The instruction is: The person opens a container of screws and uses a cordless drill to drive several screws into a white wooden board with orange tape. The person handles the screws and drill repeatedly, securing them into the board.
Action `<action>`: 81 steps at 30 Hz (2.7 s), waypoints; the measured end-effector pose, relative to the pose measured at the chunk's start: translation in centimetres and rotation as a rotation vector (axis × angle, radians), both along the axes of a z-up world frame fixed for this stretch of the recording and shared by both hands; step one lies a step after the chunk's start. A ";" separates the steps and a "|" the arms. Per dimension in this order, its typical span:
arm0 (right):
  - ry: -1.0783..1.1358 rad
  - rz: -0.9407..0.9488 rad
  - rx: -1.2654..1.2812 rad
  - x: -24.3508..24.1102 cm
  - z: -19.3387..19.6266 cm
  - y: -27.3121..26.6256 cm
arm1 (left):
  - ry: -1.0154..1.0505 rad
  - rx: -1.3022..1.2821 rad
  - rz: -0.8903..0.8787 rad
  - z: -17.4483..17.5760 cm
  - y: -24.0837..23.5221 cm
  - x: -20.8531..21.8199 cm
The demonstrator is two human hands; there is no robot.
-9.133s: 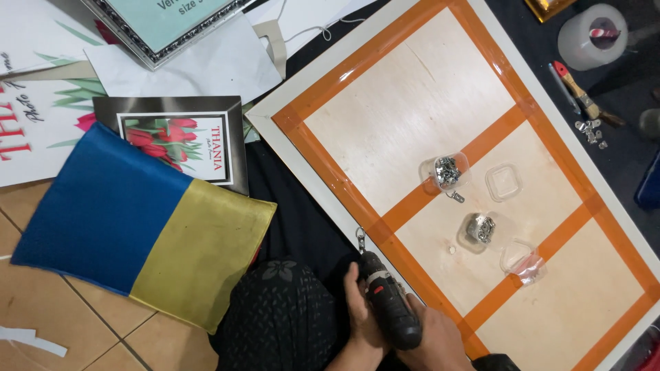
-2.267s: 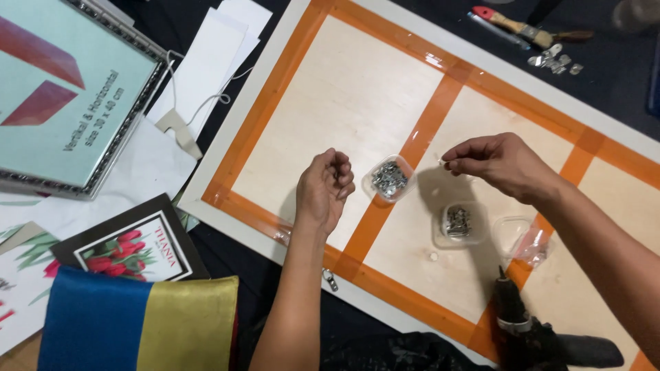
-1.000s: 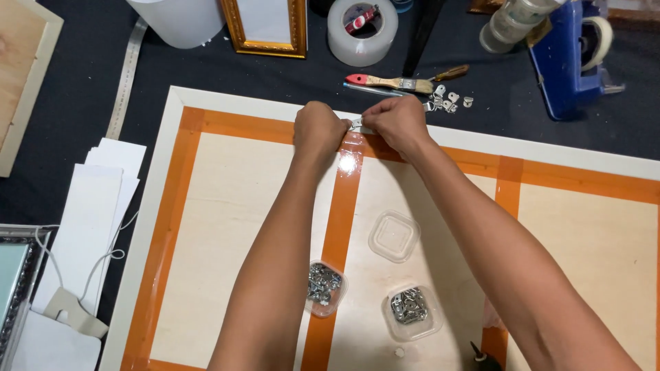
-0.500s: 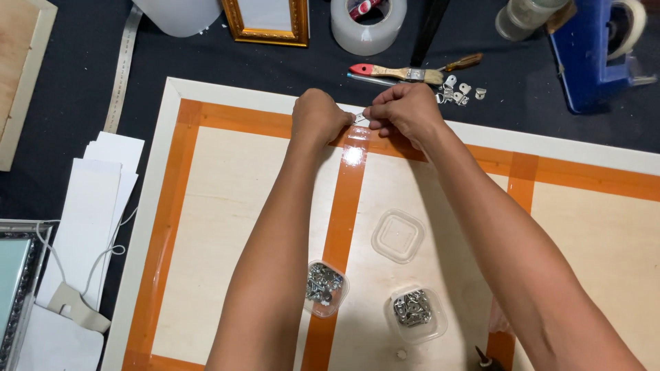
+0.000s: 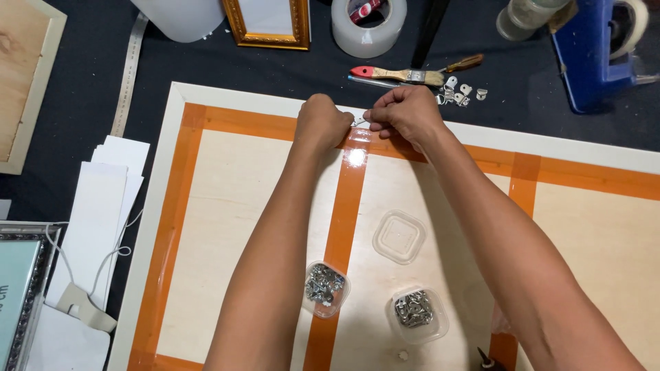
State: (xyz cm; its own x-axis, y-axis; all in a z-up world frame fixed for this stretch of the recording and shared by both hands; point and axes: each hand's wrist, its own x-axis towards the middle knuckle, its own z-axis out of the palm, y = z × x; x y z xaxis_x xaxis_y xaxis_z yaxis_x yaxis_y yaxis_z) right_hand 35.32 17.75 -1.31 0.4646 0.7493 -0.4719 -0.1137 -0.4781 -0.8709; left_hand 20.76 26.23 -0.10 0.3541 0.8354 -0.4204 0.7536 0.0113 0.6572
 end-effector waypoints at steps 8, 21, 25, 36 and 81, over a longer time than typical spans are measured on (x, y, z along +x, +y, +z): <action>0.000 -0.019 0.000 0.0 0.0 -0.1 | 0.013 -0.048 0.021 2.8 -0.9 0.0; -0.011 -0.020 0.038 0.3 -1.3 0.0 | -0.022 -0.023 -0.007 2.2 -0.7 -0.4; -0.027 -0.026 0.028 -0.1 -0.6 -0.2 | 0.047 -0.050 0.019 3.1 -0.9 0.1; -0.023 -0.052 0.041 -0.6 0.3 -0.5 | -0.202 -0.004 0.144 1.8 -1.0 -0.8; -0.859 1.239 -0.865 -2.2 7.9 -50.6 | -1.054 -1.044 0.592 3.5 -44.1 -11.1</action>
